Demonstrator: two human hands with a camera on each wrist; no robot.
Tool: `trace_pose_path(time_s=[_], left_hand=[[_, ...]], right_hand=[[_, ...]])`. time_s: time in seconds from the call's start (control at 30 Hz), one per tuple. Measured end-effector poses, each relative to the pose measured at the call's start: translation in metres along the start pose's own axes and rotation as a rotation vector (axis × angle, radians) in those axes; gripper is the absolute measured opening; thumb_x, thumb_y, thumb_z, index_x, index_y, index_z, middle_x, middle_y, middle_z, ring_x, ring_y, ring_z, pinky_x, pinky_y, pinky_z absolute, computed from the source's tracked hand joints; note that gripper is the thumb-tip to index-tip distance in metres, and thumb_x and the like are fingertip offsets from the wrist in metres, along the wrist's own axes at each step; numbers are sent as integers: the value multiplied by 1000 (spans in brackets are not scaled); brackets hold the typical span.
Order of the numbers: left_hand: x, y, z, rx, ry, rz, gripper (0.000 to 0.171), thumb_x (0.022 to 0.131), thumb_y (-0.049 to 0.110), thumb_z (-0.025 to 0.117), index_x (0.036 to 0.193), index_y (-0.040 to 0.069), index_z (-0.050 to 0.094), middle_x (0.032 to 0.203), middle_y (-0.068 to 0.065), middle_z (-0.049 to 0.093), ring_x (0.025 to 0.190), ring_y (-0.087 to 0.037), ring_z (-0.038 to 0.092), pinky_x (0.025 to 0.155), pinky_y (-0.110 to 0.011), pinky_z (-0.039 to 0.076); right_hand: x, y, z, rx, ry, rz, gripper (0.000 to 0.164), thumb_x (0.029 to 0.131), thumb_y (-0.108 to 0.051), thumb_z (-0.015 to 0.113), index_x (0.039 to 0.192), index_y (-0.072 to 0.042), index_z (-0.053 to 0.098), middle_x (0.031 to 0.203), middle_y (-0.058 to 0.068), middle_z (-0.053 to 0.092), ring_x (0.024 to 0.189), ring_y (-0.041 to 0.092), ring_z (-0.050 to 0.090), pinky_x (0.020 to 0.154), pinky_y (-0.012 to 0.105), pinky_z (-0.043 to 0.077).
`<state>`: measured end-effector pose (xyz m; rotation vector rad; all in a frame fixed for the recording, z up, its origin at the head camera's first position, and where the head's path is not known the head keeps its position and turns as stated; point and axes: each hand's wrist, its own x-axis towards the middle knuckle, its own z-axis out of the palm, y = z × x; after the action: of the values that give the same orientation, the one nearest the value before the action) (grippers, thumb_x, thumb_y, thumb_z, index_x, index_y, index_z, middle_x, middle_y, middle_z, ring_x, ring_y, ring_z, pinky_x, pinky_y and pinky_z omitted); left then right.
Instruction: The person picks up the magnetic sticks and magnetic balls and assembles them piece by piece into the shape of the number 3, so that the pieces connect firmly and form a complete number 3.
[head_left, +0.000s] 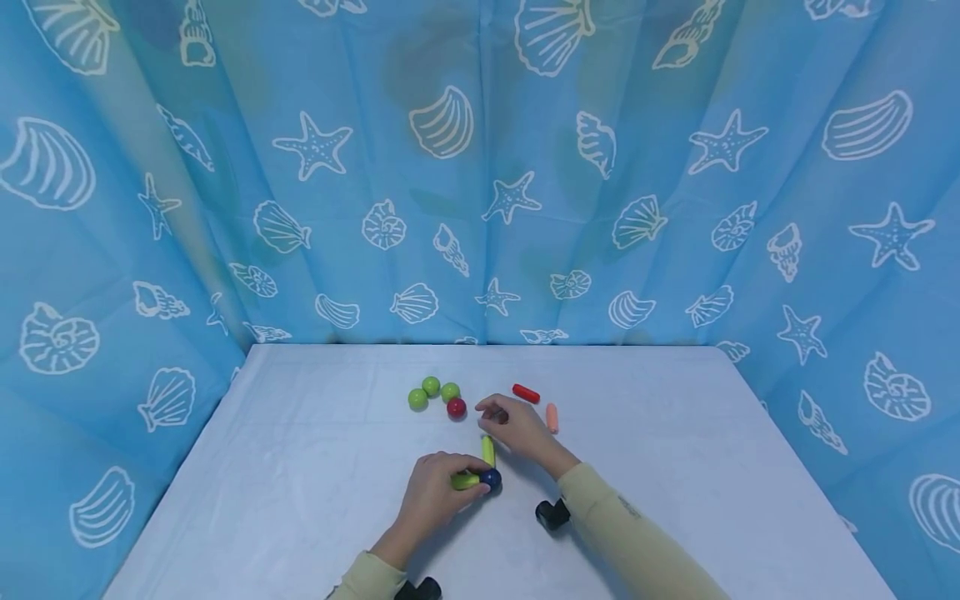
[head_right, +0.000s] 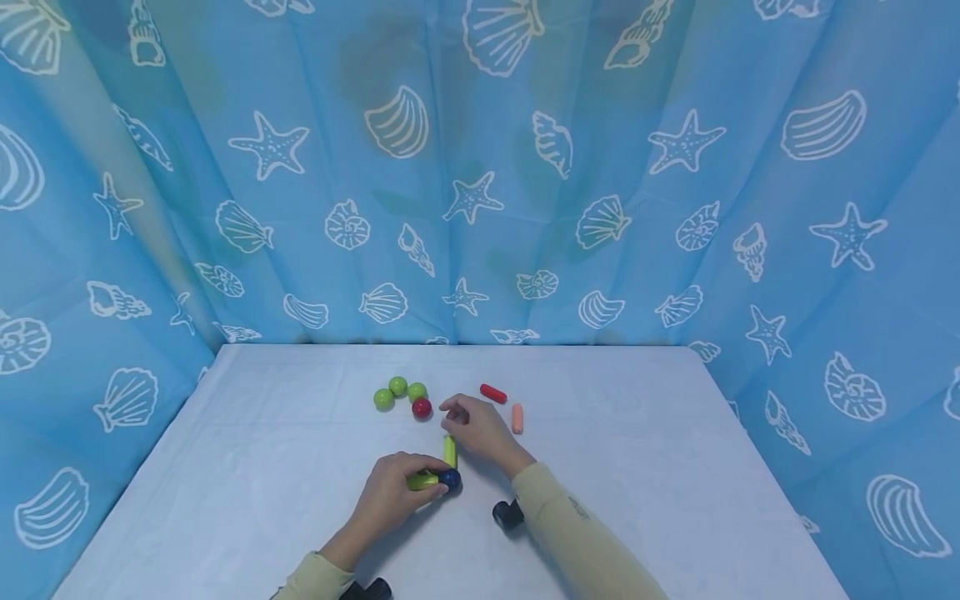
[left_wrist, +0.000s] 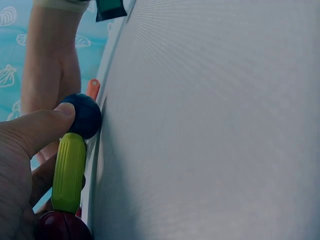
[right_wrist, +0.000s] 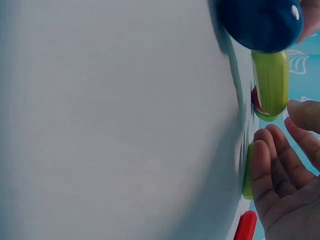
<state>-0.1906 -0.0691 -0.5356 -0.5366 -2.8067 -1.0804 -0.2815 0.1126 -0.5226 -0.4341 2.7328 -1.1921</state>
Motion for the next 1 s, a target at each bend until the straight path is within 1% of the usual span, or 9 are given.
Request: trace_pose_path(time_s=[0.17,0.27,0.43,0.67,0.8,1.0], left_hand=[[0,1,0,14,-10,-5,26,85,32,83,110,30,78,107,14,75,96,-9,64,92,-47,46],[1,2,-1,21,-21,-7,26,86,32,83,112,30,78,107,13,75,97,-10,64,92,-46,47],[1,3,-1,22,-26,-12,26,86,33,82,112,30,78,107,12,75,99,-11,64,94,-49,46],[0,1,-1,13,-15,-9,26,86,32,82,112,30,78,108,13,75,101,-12,65,95,-50,46],[-1,0,0,8,-14,-1,26,86,32,83,111,30,78,108,13,75,99,-11,64,93,-48,46],[0,-1,-1,14,-19,3,26,86,32,83,112,30,78,107,14,75,97,-10,63,92,-47,46]], right_hand=[[10,-3,-2,-14,-5,-15,26,98,-26,71,123,-24,67,99,-9,67,91,13,61,83,31,54],[13,-5,-3,-28,-17,-21,29,97,-27,71,125,-25,66,101,-9,68,95,13,62,85,32,54],[17,-9,-3,-58,-31,-15,34,94,-27,74,128,-24,66,108,-6,70,102,16,64,89,35,55],[27,-9,3,-85,-23,-24,36,92,-28,77,127,-26,67,113,-4,70,100,17,64,86,33,56],[30,-12,5,-121,-21,-33,39,91,-28,78,129,-28,67,114,-4,70,98,16,63,84,32,55],[34,-19,8,-186,-13,-51,39,90,-28,80,127,-29,69,115,-3,68,104,17,63,90,36,54]])
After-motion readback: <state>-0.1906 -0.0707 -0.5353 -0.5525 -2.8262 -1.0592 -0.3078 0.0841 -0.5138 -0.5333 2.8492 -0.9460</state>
